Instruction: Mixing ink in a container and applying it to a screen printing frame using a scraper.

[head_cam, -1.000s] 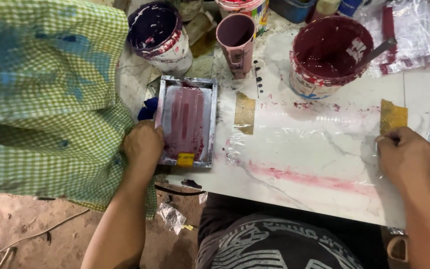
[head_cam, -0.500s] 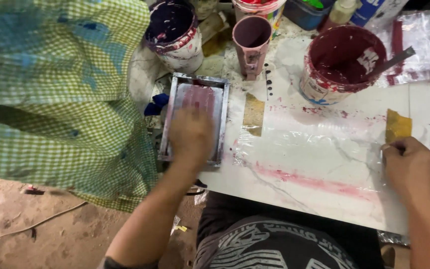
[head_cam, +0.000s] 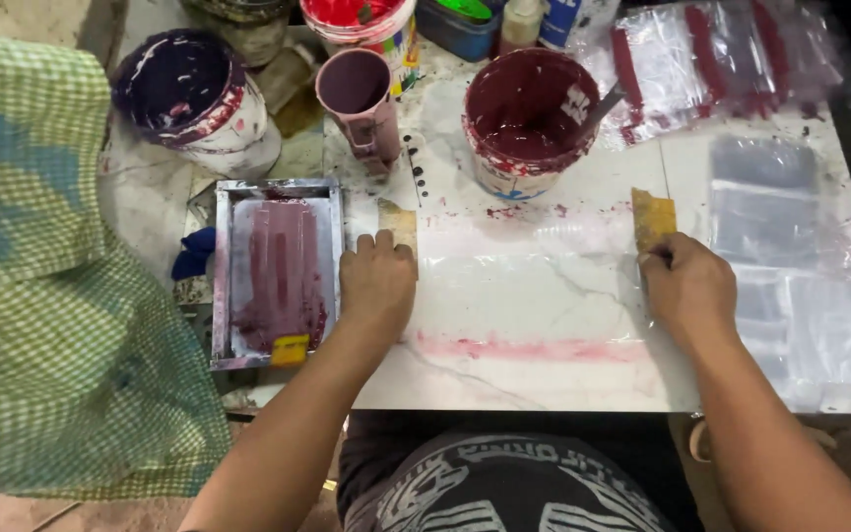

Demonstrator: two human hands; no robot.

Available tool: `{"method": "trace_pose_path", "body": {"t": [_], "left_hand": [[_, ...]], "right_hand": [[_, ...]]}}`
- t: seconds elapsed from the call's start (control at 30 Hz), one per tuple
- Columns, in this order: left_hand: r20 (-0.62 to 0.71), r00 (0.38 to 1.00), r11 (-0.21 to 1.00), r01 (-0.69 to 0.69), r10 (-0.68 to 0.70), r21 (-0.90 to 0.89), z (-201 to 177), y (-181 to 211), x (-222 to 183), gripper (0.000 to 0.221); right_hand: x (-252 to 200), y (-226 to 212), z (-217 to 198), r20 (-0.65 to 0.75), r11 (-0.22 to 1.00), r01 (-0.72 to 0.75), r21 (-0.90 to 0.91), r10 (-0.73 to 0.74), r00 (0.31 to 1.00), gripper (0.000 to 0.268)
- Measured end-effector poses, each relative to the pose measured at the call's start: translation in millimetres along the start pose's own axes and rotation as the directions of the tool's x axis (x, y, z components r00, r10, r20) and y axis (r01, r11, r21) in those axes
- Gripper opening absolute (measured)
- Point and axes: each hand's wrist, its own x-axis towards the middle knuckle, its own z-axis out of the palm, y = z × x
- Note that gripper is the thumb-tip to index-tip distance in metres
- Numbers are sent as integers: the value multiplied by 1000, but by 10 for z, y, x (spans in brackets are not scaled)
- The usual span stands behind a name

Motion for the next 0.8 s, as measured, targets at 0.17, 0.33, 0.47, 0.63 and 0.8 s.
{"method": "trace_pose_path", "body": {"t": [0.17,0.33,0.47,0.63,0.8], "left_hand": [[-19,1000,1000,8,-9,-27,15,6,-15,31],[-113,993,983,23,-45,-184,-310,273,-252,44],[-132,988,904,-127,79,-408,-320,681,-520,54],[-188,943,770,-333,275,-544,-385,944,-839,66],[-155,935,808,-355,320,-470,-255,956,-859,72]], "right_hand": [[-28,16,-67,1,992,-7,128,7,1000,28],[-218,-55,-257,57,872,-204,445,199,978,29],[-460,178,-141,-139,949,115,294,-77,987,34],[-728,604,317,-315,811,570,-131,-579,752,38],[-951,530,337,-312,780,576,-245,-626,715,37]]}}
